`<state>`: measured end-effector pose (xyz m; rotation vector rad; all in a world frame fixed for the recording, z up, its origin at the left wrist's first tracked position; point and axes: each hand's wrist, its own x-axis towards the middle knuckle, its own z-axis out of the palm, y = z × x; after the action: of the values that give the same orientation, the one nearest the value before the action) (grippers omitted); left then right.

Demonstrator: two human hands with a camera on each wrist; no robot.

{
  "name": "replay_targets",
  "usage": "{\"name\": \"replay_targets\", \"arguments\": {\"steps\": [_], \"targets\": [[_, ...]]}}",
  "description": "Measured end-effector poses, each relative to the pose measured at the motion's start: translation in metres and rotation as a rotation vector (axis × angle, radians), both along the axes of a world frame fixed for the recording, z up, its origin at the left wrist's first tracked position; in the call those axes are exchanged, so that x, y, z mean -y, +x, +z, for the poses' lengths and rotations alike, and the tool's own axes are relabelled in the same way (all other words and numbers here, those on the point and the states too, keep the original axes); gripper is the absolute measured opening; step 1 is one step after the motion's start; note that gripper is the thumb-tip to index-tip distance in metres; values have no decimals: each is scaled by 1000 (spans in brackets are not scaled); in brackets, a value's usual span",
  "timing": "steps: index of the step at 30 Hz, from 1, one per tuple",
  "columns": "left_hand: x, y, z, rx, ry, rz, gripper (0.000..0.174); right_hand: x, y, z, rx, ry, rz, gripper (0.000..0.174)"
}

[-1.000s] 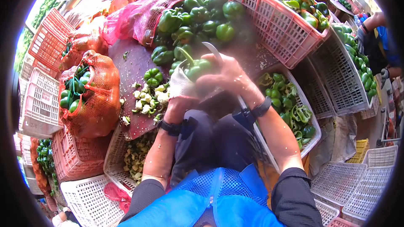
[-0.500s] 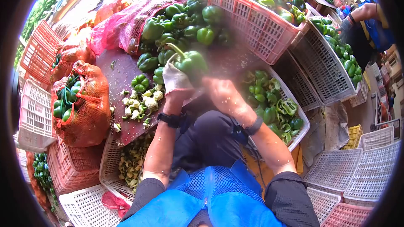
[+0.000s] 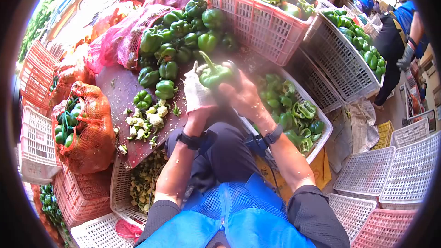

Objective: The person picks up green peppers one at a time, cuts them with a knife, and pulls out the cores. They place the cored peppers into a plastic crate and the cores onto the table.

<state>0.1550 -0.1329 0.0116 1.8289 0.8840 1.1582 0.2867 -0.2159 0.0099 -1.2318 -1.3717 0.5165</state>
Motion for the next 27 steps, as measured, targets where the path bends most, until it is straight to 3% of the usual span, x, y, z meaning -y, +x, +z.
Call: {"name": "replay_targets", "arguments": {"steps": [1,2,3,5,7,9,10,11,13,14,17,19,20,22,23,25,27], "targets": [[3,2,-2,-26,101,6,35,3,0,3,-2,-1,-7,64],[-10,16,-34,344,-254,-107,48,8,-2,6,-79,-3,9,65],[-4,17,-32,339,-259,-115,48,11,-3,7,-156,-3,26,66],[7,17,-27,-14,120,30,56,16,0,9,-172,-1,39,63],[10,15,-27,-57,114,18,62,25,4,8,-190,-7,46,61],[9,15,-22,-132,160,-168,59,31,15,9,-136,-64,84,56],[28,10,21,-207,-38,-164,54,34,18,8,-83,-41,52,51],[24,13,11,-210,-43,-171,54,38,21,7,-87,-46,45,51],[3,22,-22,-346,697,-187,48,43,28,4,-30,-33,-2,46],[0,27,-31,-345,695,-198,48,46,30,4,-33,-37,-12,46],[-2,38,-34,-442,619,-242,42,53,38,8,-103,-107,-21,41],[3,41,-19,-511,416,-441,43,58,45,8,-82,-70,-9,37],[8,44,-22,-510,416,-448,43,60,52,0,-190,-100,-48,34],[18,53,-39,50,-218,-402,45,64,59,-6,-280,-100,-91,29],[19,57,-47,47,-222,-410,45,66,61,-9,-283,-102,-100,29],[19,66,-55,49,35,-362,38,71,63,-11,-423,-56,-156,22],[18,86,-57,273,-400,-418,29,73,57,-16,-501,29,-332,19]]}}
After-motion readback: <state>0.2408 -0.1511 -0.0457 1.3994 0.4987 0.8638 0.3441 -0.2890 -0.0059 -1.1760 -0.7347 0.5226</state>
